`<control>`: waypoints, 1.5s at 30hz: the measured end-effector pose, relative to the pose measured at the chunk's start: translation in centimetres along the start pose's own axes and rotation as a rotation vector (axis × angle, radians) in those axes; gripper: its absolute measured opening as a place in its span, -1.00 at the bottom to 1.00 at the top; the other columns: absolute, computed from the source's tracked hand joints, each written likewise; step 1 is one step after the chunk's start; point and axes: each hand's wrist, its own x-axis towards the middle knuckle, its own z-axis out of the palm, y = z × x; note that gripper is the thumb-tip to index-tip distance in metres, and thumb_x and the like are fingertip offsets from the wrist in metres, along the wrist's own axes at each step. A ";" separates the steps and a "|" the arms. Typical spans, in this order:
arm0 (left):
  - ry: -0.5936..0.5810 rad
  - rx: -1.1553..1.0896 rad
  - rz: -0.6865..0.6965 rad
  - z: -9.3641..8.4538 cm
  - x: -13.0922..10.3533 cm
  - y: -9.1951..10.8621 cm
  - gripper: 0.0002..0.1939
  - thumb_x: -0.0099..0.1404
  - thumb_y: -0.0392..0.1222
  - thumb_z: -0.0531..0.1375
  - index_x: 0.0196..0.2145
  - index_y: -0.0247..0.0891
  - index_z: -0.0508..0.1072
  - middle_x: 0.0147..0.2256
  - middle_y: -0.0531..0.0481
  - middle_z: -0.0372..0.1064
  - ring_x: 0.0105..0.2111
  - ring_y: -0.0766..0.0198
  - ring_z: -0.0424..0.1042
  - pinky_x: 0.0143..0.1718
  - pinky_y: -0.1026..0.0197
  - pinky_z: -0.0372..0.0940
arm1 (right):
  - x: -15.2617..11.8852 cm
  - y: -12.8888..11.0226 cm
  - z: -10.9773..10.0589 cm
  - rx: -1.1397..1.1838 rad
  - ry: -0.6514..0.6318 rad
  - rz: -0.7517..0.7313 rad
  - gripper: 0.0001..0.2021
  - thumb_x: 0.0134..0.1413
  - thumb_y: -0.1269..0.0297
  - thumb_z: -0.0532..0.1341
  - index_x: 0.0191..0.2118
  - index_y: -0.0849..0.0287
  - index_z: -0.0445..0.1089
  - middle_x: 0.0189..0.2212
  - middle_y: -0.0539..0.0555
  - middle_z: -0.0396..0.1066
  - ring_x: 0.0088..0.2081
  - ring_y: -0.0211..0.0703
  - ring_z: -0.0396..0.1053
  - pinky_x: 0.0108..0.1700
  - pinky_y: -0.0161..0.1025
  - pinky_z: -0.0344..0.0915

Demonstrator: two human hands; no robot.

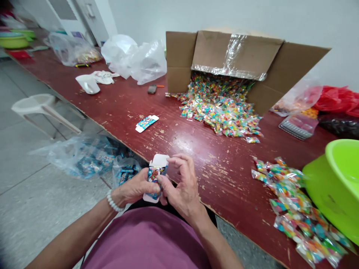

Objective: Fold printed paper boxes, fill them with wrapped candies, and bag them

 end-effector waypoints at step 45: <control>0.286 -0.037 0.126 0.7 -0.1 -1.3 -0.46 0.26 0.16 0.28 0.05 -0.18 0.29 -0.32 0.03 0.46 -0.39 0.25 0.50 -0.36 0.25 0.38 | 1.0 3.0 -0.1 0.507 -0.159 0.441 -0.78 0.05 0.06 0.39 -0.34 0.11 0.51 -0.43 0.02 0.50 -0.46 -0.23 0.38 -0.40 -0.26 0.34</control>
